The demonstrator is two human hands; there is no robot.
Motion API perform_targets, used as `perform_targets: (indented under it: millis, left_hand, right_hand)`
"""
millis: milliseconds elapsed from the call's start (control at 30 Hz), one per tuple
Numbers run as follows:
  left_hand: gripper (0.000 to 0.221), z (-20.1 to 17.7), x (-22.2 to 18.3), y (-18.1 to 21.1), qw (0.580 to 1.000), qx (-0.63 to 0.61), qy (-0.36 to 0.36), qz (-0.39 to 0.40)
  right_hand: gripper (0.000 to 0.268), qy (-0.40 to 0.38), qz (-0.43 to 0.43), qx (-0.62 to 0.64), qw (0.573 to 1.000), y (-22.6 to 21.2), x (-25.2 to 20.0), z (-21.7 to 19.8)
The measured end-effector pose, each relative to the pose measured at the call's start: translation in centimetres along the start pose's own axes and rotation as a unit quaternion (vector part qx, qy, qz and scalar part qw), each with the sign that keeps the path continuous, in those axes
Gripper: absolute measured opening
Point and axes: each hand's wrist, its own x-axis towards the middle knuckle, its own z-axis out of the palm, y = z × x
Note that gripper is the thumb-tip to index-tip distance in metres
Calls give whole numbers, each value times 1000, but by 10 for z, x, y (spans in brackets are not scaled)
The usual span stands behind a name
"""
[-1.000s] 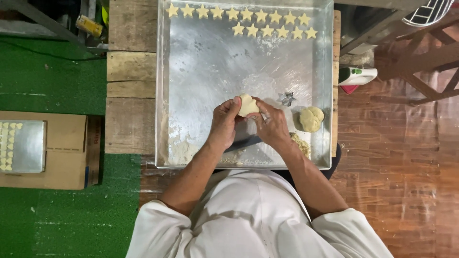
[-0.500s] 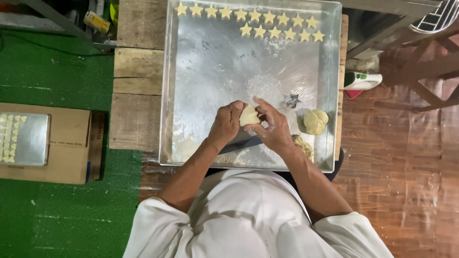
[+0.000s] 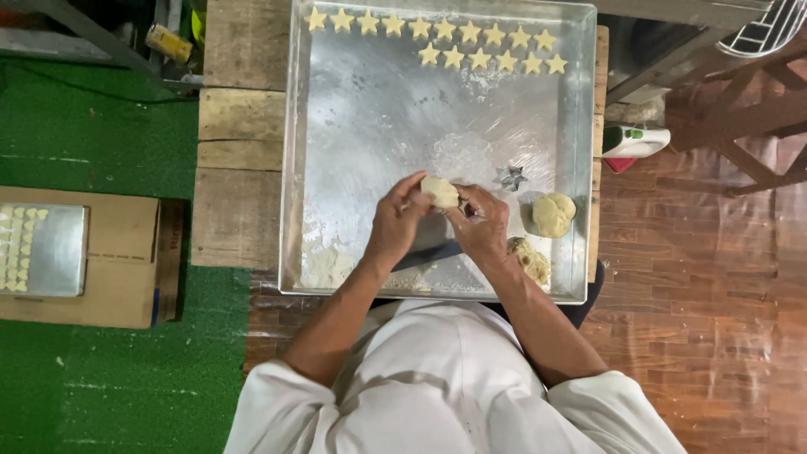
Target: Rolling out small portions of dough and cutting them into star shapes using a cookie cutter on a baking tray.
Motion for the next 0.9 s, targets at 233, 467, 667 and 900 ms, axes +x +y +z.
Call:
perform_targets:
  millis: [233,467,667,900]
  left_hand:
    - [59,-9,-1,-4,1000,4,-5,17]
    - [44,-3,12,-20,995,-77,-68,-16]
    - [52,-5,14,-8,997,-58,-58,-12]
    - [45,-11,26,-22,976,-191,-39,-99]
  right_hand:
    - [38,-98,75,159,979,-22,-15,-4]
    - [38,-45,238,317,917,15,-28,-2]
    - [23,-144,91,-98,981,42,6,-36]
    - [31,-221,21,-442,869,102,15,-79]
